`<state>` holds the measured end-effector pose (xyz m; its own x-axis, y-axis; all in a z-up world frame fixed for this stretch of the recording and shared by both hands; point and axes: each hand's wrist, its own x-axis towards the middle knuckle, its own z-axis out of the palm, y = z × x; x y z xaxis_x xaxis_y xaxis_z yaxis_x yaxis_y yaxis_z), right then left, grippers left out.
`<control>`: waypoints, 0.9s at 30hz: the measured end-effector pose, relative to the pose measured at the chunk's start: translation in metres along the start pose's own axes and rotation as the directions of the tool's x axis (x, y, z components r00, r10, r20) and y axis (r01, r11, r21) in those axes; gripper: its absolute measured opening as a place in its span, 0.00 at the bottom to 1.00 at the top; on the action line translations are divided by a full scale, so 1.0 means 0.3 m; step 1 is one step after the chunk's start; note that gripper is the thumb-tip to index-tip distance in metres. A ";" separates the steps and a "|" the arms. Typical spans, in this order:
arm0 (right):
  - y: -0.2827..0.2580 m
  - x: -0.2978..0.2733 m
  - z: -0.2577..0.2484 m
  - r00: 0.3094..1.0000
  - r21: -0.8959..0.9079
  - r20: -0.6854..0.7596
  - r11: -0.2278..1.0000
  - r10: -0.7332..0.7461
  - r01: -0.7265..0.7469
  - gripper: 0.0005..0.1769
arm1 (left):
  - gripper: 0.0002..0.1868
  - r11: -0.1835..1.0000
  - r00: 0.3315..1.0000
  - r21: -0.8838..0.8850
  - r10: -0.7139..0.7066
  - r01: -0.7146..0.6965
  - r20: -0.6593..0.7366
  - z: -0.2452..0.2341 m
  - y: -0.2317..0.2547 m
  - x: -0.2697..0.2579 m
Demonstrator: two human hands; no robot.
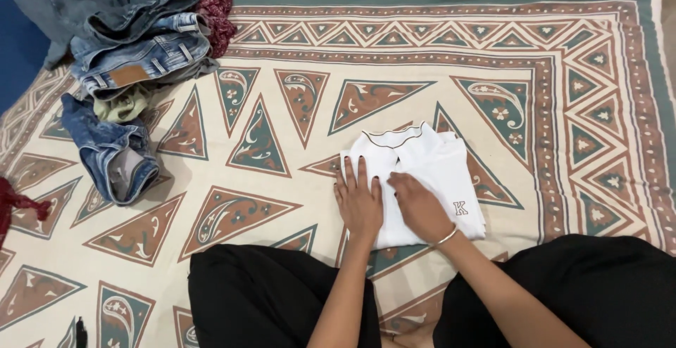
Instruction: The person folds a white shirt and a pair of gray shorts by hand on a bed, placing each finished item onto a stack of clothes.
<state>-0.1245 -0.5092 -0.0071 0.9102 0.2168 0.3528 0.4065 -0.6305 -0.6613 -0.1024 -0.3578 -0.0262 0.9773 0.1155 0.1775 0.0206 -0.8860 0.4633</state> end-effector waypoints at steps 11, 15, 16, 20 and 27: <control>0.229 0.020 -0.143 0.895 0.276 -0.335 0.939 0.294 -0.205 0.19 | 0.31 0.912 0.962 -0.320 -0.272 0.257 -0.002 0.070 -0.244 -0.011; 0.477 -0.030 -0.235 0.699 0.363 -0.156 0.698 0.698 -0.617 0.12 | 0.25 0.828 0.903 -0.377 -0.424 0.416 0.067 0.119 -0.346 -0.082; 0.464 -0.036 -0.242 0.706 0.351 -0.148 0.704 0.693 -0.618 0.12 | 0.25 0.819 0.897 -0.383 -0.437 0.428 0.068 0.119 -0.345 -0.087; 0.466 -0.070 -0.273 0.547 0.421 0.126 0.454 0.828 -0.785 0.23 | 0.23 0.837 0.911 -0.371 -0.408 0.402 0.067 0.070 -0.257 -0.100; 0.376 -0.061 -0.285 0.571 0.179 0.270 0.543 0.775 -0.821 0.29 | 0.24 0.500 0.830 -0.663 -0.316 0.557 0.459 0.009 -0.207 -0.090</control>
<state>-0.1020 -0.6482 -0.0316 0.8565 -0.1635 -0.4896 -0.5121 -0.3872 -0.7667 -0.1296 -0.3073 -0.0622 0.9018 0.1694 -0.3977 0.4148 -0.0805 0.9063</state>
